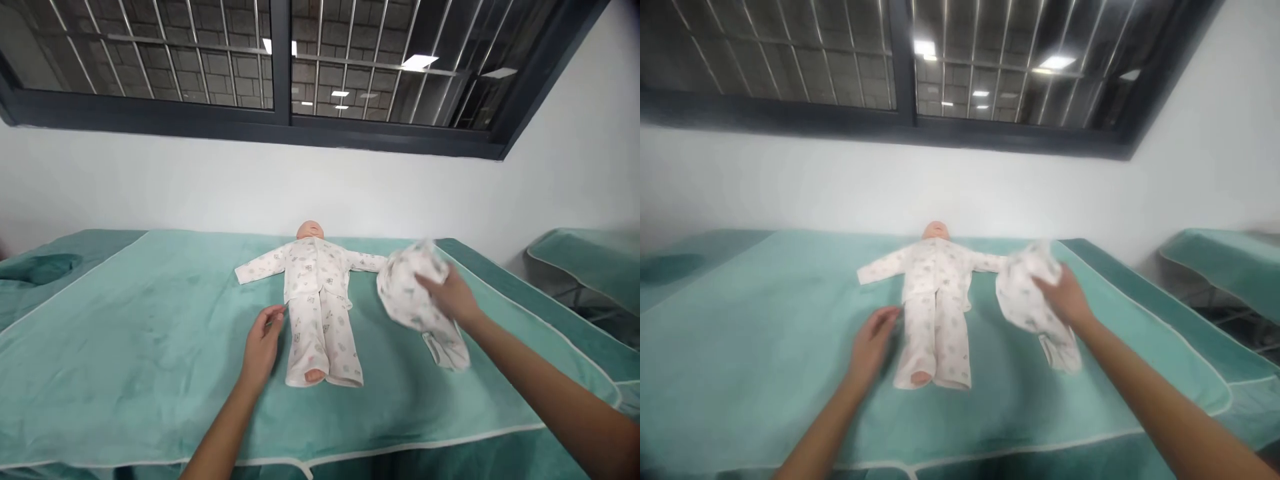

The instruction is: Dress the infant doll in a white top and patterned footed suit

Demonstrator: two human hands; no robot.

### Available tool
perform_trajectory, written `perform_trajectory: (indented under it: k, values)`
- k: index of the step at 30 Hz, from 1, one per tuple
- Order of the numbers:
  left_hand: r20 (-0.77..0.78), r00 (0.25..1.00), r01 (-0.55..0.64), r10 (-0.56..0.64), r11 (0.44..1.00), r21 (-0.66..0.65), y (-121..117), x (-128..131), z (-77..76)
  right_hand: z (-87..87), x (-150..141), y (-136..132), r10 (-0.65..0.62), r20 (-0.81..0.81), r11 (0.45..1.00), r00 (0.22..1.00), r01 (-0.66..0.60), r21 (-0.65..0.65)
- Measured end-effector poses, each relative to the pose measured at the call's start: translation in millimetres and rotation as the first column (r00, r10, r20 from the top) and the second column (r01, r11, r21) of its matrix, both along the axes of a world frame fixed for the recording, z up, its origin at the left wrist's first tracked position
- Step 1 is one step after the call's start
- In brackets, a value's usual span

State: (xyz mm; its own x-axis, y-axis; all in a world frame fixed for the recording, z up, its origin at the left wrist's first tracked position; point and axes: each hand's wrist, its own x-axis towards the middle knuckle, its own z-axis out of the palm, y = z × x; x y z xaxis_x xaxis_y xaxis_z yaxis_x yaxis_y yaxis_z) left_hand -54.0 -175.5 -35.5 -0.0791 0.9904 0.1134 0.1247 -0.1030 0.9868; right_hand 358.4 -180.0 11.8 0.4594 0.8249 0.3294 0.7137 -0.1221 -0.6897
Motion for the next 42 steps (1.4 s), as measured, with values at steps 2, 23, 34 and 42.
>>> perform_trajectory:
  k: [2, 23, 34, 42]
  values:
    - [-0.057, 0.998, -0.028, 0.030, 0.998, 0.051, 23.1, 3.8, -1.8, -26.6, 8.5, -4.5, 0.045, 0.197, 0.979, 0.979, -0.004, -0.202]
    - [-0.613, 0.788, 0.304, -0.054, 0.900, 0.312, 211.1, 77.8, 41.0, 7.6, -199.2, 218.8, 0.327, 0.120, 0.943, 0.937, -0.313, -0.116]
    - [-0.654, 0.753, 0.366, -0.066, 0.869, 0.334, 206.2, 81.5, 41.4, -12.6, -186.7, 203.5, 0.175, -0.212, 0.975, 0.962, -0.139, 0.175]
    - [-0.562, 0.825, 0.318, -0.060, 0.871, 0.375, 175.5, 68.3, 32.5, -25.2, -178.8, 172.0, 0.444, 0.173, 0.795, 0.879, -0.476, 0.376]
